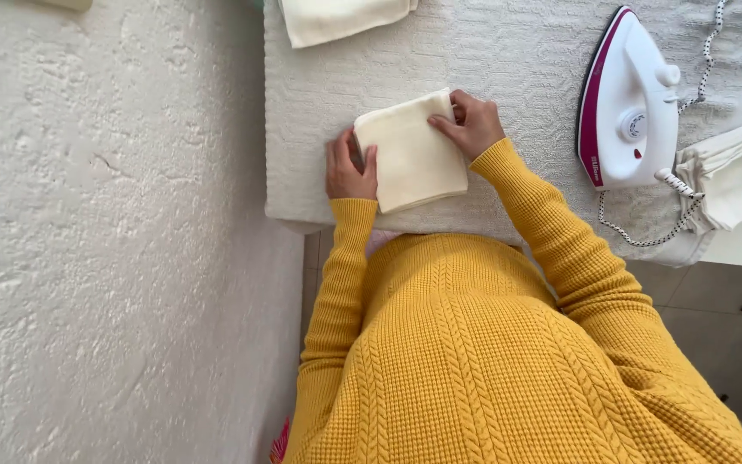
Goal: Ironing and folding small white fabric squares on a workspace table.
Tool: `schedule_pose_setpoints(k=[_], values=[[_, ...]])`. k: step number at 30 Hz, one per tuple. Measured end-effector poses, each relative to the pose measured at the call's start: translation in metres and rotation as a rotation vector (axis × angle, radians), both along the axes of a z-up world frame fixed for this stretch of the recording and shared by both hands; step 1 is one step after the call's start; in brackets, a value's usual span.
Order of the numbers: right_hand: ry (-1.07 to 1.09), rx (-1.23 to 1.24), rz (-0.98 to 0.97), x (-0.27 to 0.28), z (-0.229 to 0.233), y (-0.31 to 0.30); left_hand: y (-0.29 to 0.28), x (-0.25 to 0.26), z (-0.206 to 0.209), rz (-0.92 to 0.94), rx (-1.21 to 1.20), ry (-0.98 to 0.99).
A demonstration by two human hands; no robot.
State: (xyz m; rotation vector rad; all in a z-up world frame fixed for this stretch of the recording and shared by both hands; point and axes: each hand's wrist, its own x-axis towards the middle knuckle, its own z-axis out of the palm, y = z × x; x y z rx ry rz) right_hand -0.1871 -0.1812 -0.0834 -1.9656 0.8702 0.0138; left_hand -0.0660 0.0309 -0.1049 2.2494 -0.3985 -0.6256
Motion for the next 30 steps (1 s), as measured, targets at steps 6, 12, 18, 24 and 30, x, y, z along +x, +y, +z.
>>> schedule_pose_setpoints(k=[6, 12, 18, 24, 30], values=[[-0.050, -0.180, -0.003, -0.009, 0.001, 0.006, -0.019, 0.006, -0.010, -0.089, 0.040, -0.334], [-0.042, -0.381, 0.120, 0.008, 0.022, 0.005, -0.022, 0.020, 0.003, -0.225, -0.026, -0.314], [0.016, -0.365, 0.464, 0.017, 0.024, -0.032, 0.002, -0.009, -0.008, -0.144, -0.419, 0.223], [0.077, 0.174, 0.552, 0.073, 0.028, -0.012, 0.050, 0.027, -0.016, 0.167, -0.726, 0.323], [-0.310, -0.105, 0.333, 0.142, 0.016, 0.038, 0.064, 0.098, 0.010, 0.262, -0.605, 0.169]])
